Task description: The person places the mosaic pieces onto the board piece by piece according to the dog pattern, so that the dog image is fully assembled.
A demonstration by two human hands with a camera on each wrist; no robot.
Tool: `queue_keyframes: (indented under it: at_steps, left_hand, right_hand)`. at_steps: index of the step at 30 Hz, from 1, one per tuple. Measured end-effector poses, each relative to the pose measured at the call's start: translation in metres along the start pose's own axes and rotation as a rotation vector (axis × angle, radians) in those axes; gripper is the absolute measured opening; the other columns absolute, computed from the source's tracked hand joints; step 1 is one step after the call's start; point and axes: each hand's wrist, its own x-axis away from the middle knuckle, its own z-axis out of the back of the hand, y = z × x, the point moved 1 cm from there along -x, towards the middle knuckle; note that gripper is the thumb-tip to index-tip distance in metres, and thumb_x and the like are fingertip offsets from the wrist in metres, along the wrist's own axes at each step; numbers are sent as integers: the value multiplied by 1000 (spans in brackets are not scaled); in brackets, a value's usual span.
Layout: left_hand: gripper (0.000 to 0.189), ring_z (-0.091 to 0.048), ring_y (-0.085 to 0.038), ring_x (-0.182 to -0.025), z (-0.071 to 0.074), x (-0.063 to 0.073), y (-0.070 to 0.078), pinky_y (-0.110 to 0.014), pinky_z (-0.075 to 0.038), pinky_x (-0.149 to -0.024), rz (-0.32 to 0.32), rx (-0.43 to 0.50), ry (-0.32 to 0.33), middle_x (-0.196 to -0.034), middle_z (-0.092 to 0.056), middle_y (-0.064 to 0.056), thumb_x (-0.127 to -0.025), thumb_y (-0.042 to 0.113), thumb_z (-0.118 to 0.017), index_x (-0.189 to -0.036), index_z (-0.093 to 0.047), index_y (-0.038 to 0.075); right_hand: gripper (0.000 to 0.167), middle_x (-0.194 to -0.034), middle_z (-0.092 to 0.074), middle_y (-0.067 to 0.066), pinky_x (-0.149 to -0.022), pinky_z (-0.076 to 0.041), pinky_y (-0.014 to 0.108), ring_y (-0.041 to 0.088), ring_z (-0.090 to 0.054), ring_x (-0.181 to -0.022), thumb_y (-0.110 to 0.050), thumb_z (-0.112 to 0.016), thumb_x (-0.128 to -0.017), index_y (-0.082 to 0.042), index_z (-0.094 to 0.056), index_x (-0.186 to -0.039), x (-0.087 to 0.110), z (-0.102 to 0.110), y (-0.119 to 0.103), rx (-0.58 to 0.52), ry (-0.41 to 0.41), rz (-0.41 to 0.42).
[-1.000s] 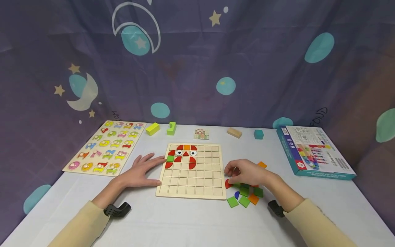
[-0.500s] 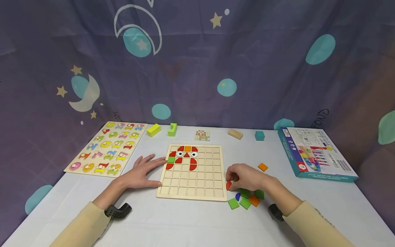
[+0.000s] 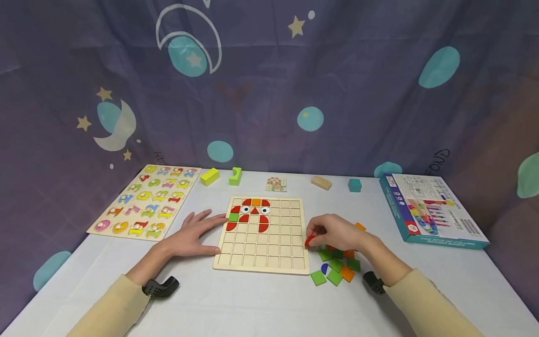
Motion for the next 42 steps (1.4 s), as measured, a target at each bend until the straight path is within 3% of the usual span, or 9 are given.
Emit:
queue_keyframes:
  at_steps: [8, 19, 26, 30, 33, 38, 42]
  left_hand:
    - [88, -13, -33, -152, 0, 0, 0, -65, 3, -115, 4, 4, -2, -162, -34, 7, -82, 67, -70, -155, -43, 27]
    - [88, -11, -32, -152, 0, -1, 0, -64, 4, -116, 10, 12, -7, -162, -34, 8, -82, 67, -70, -155, -44, 26]
    - [88, -11, -32, -152, -1, -1, -1, -64, 4, -116, 9, 4, -9, -162, -33, 8, -82, 67, -70, -155, -43, 27]
    - [88, -11, -32, -152, -2, -2, -2, -65, 3, -115, 4, 4, -5, -161, -34, 8, -81, 68, -70, -155, -44, 27]
    - [88, -12, -33, -152, -1, -1, -2, -65, 3, -115, 2, 5, -5, -161, -34, 8, -82, 68, -70, -155, -43, 26]
    - [88, -12, -33, -152, 0, -1, -1, -65, 3, -115, -3, 7, -3, -161, -34, 7, -82, 66, -71, -155, -44, 26]
    - [88, -12, -33, -152, 0, -1, -1, -65, 3, -115, 0, 7, -4, -161, -34, 7, -82, 67, -71, -155, -44, 25]
  right_hand:
    - [9, -88, -64, -1, -75, -48, 28, 21, -58, -81, -17, -74, -94, -11, -67, -97, -28, -1, -12, -68, 1, 48]
    - [9, -93, -69, 11, -71, -54, 32, 31, -66, -79, -5, -66, -97, 0, -59, -101, -56, -10, -30, -241, -52, 103]
    - [12, -87, -64, 7, -69, -48, 28, 21, -58, -75, -5, -68, -94, -2, -56, -95, -69, -16, -36, -260, -52, 121]
    - [15, -80, -56, 4, -65, -42, 27, 17, -49, -69, -7, -73, -90, -3, -58, -91, -72, -18, -39, -255, -53, 125]
    - [13, -79, -59, 3, -66, -44, 27, 16, -50, -69, -9, -75, -90, -3, -63, -88, -74, -18, -39, -270, -61, 108]
    - [11, -91, -67, 5, -76, -50, 30, 19, -57, -78, -11, -75, -92, -2, -70, -95, -76, -19, -36, -274, -50, 89]
    - [18, -105, -66, 7, -84, -50, 34, 21, -58, -90, -10, -74, -93, -2, -69, -108, -79, -20, -35, -247, -14, 89]
